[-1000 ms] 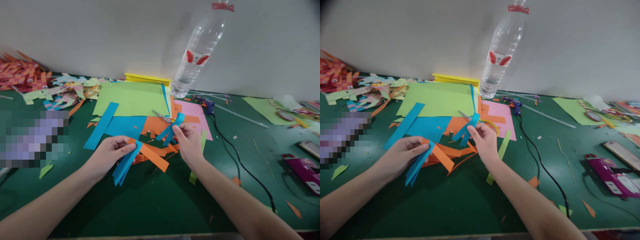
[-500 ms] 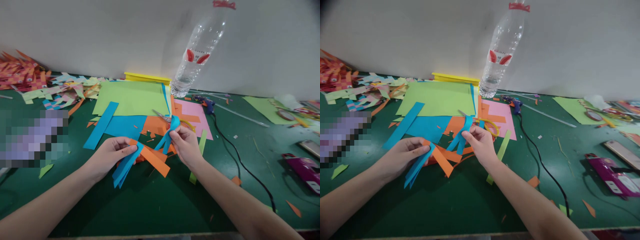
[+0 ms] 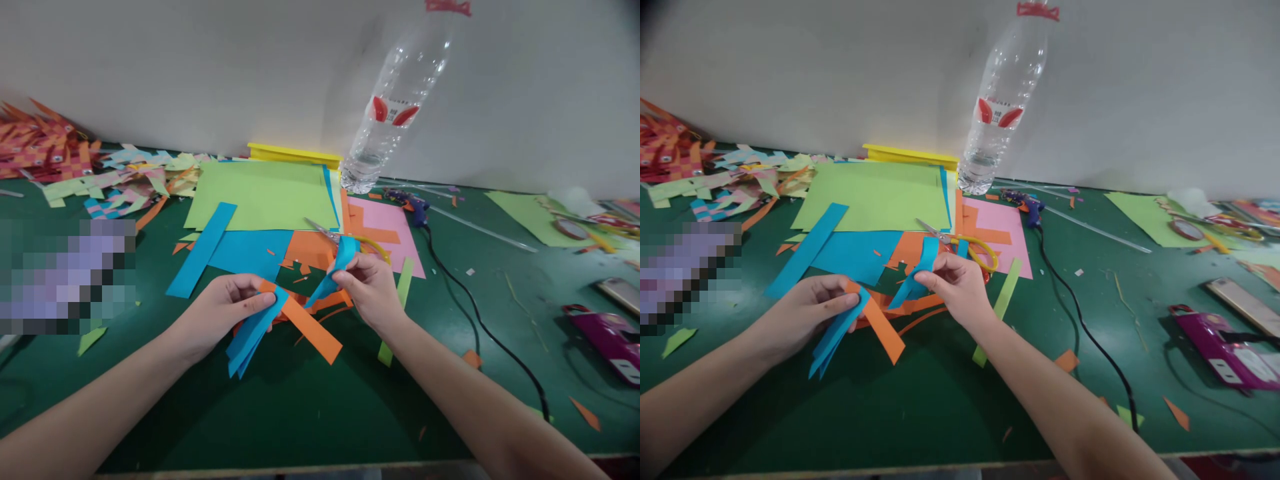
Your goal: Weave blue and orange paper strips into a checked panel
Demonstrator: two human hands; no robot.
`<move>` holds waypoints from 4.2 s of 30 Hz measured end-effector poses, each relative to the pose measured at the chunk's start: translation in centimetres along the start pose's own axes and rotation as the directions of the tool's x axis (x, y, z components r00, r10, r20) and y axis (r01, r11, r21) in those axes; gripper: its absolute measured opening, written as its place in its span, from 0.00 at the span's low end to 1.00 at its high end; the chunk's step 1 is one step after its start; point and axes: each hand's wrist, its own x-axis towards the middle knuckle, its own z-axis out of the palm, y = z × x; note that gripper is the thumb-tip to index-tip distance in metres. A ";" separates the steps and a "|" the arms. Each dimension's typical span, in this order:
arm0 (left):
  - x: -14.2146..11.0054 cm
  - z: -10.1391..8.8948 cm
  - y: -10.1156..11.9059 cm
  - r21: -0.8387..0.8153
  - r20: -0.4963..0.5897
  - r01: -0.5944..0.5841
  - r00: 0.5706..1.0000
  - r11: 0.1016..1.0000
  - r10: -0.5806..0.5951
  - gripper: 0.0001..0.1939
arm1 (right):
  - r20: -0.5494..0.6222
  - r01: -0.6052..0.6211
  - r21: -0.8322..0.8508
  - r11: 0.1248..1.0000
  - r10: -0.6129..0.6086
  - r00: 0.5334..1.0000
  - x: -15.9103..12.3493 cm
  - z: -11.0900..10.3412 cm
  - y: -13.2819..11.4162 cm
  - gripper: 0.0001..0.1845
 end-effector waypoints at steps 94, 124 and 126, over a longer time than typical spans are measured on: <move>-0.1 0.5 -0.2 0.018 -0.186 -0.192 0.964 0.981 0.192 0.15 | 0.167 -0.078 -0.252 0.965 0.123 0.978 -1.4 1.4 -1.4 0.09; -0.9 3.2 -0.8 -0.286 -0.397 -0.205 0.914 0.936 0.079 0.14 | 0.129 -0.312 -0.201 0.928 0.341 0.931 -3.7 3.7 -1.8 0.12; -0.9 3.3 -0.8 -0.300 -0.388 -0.190 0.920 0.935 0.062 0.13 | 0.143 -0.275 -0.214 0.937 0.308 0.940 -4.0 3.8 -1.8 0.11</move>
